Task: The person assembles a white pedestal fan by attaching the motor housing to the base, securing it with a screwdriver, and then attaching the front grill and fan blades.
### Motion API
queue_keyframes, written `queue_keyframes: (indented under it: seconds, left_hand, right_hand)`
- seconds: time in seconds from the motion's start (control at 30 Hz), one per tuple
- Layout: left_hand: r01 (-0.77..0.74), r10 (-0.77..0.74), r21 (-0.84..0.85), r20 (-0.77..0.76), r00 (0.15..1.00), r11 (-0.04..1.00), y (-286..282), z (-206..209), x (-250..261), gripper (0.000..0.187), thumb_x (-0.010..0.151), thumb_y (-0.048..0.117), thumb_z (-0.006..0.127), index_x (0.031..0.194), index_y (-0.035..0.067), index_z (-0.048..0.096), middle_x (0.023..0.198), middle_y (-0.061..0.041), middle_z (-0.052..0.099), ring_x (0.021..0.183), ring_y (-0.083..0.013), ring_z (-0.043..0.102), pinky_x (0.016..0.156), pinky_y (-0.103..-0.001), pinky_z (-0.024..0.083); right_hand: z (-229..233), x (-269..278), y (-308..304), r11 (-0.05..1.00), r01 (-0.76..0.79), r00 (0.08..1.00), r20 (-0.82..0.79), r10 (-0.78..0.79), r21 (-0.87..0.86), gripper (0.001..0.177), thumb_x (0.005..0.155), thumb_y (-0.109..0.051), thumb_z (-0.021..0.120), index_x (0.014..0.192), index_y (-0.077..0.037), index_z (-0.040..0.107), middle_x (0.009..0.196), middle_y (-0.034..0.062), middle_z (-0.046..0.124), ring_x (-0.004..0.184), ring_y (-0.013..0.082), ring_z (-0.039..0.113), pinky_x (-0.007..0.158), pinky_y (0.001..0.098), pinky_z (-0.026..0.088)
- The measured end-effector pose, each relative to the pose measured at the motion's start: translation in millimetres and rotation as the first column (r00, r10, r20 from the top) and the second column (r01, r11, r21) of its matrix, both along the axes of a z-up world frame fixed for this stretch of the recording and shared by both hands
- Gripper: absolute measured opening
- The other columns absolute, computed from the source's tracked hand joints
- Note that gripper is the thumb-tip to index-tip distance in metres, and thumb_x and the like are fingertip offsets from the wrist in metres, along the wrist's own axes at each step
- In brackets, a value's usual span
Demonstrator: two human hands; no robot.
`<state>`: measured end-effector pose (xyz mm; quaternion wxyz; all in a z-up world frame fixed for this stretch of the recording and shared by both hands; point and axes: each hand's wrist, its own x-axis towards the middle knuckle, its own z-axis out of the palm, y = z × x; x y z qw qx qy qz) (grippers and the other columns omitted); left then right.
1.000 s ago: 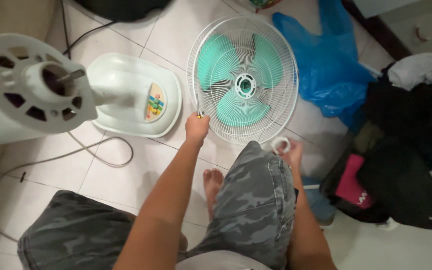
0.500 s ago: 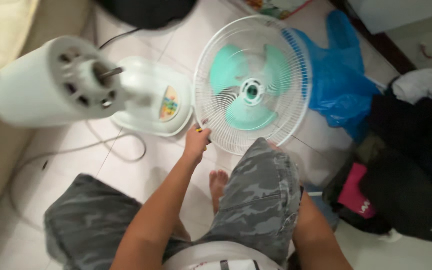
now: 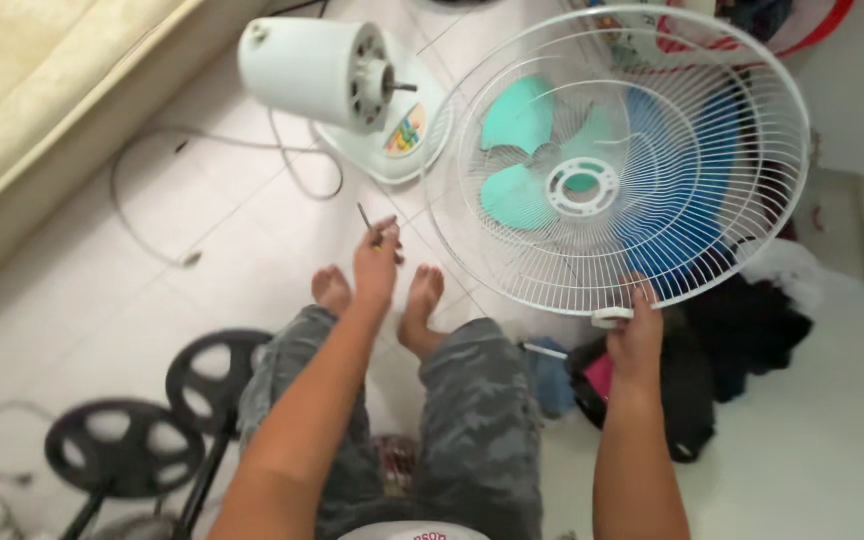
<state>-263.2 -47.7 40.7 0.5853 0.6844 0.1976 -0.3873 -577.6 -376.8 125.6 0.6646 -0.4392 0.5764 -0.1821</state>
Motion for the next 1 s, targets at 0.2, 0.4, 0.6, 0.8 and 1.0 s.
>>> queue_keyframes:
  seconds: [0.2,0.4,0.6,0.8,1.0]
  left_hand:
    - [-0.177,0.175,0.129,0.025,0.984,0.976,36,143,77,0.044,0.095,0.030,0.071,0.134,0.010,0.070,0.090,-0.004,0.065,0.065,-0.0085,0.057,0.057,-0.027,0.044]
    - [0.090,-0.107,0.194,0.079,0.991,0.977,74,225,119,0.054,0.086,0.026,0.082,0.132,0.002,0.067,0.088,-0.010,0.069,0.069,-0.0115,0.057,0.062,-0.029,0.049]
    - [0.101,-0.117,0.091,0.193,0.974,0.991,133,227,113,0.041,0.088,0.022,0.075,0.123,0.000,0.074,0.102,-0.009,0.078,0.089,-0.0100,0.068,0.079,-0.026,0.054]
    - [-0.103,0.117,0.199,-0.057,0.992,0.974,168,236,77,0.038,0.089,0.020,0.071,0.123,0.003,0.072,0.093,-0.008,0.076,0.077,-0.0134,0.068,0.068,-0.028,0.052]
    - [-0.212,0.226,0.248,-0.029,0.974,0.945,220,228,44,0.035,0.093,0.016,0.068,0.124,0.003,0.073,0.096,-0.008,0.075,0.078,-0.0123,0.067,0.069,-0.027,0.051]
  right_hand:
    - [116,63,-22,0.975,-0.210,0.967,-0.132,0.219,0.079,0.039,0.105,-0.014,0.050,0.141,0.002,0.055,0.131,0.0144,0.065,0.112,0.0198,0.065,0.092,0.0327,0.053]
    - [177,166,-42,0.798,-0.602,0.792,-0.127,0.597,-0.001,0.035,0.106,-0.016,0.059,0.134,0.005,0.064,0.125,0.0137,0.069,0.107,0.0187,0.063,0.092,0.0309,0.049]
    - [194,325,-53,0.536,-0.843,0.499,-0.440,0.747,-0.046,0.032,0.099,-0.024,0.065,0.121,-0.003,0.075,0.109,0.0056,0.076,0.094,0.0144,0.066,0.078,0.0285,0.052]
    - [180,433,-23,0.561,-0.805,0.560,-0.557,0.613,-0.192,0.030,0.101,-0.031,0.062,0.118,-0.009,0.074,0.099,0.0061,0.074,0.077,0.0159,0.064,0.062,0.0302,0.051]
    - [92,491,-7,0.355,-0.912,0.411,-0.475,0.778,-0.206,0.029,0.100,-0.026,0.058,0.117,-0.008,0.073,0.107,0.0063,0.078,0.090,0.0157,0.073,0.073,0.0331,0.055]
